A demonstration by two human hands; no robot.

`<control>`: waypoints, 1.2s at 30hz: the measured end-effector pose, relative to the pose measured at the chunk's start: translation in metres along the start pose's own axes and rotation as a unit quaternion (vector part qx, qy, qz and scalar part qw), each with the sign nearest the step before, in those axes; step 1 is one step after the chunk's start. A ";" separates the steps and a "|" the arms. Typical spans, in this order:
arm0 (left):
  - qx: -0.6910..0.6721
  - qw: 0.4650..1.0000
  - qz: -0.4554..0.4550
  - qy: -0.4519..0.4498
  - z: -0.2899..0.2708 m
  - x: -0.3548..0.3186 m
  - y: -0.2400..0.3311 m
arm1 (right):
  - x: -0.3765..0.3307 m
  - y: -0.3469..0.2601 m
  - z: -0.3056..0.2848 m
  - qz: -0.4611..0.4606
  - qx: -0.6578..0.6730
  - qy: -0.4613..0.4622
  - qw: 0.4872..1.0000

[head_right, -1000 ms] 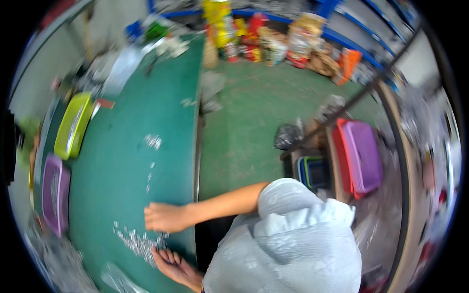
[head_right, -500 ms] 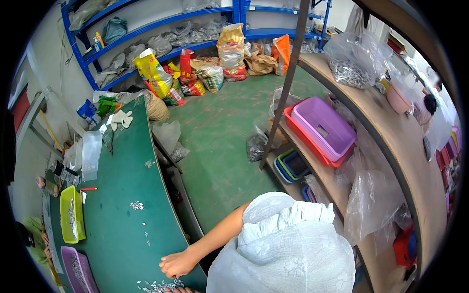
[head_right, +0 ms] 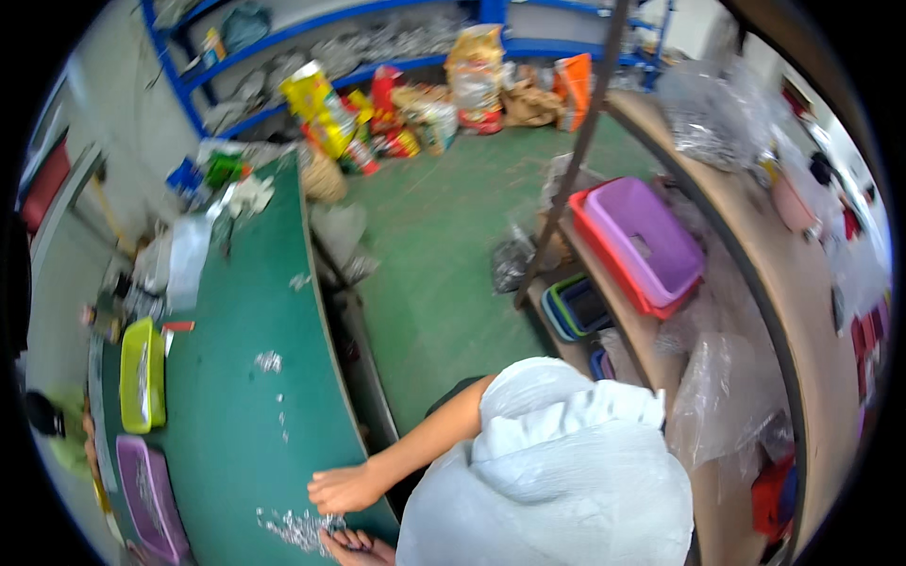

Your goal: The person sits at a green workbench and repeatedly picks up small silver metal loops and jump rings. They use their fingers to open and close the rings, linking them together into small chains or clusters. The person occasionally places the assembled pieces into a purple plastic tray or a clear plastic bag on the table.

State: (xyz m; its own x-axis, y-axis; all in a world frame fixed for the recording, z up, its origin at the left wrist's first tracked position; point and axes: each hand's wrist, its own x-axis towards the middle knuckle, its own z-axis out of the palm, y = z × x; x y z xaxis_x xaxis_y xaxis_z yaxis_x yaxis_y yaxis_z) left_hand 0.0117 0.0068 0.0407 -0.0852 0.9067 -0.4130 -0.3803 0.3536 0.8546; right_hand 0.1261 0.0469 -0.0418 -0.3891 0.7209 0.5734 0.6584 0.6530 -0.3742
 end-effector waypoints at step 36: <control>0.012 0.991 0.115 -0.074 -0.012 -0.001 -0.004 | 0.028 -0.023 -0.085 0.311 0.589 -0.059 0.744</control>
State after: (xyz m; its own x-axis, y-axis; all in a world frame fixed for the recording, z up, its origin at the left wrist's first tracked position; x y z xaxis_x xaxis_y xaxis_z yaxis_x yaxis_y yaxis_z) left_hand 0.0023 0.0013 0.0338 -0.0311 0.9870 -0.1578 -0.3433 0.1378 0.9291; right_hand 0.1544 0.0320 0.0445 -0.3453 0.9383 -0.0193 -0.2587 -0.1149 -0.9591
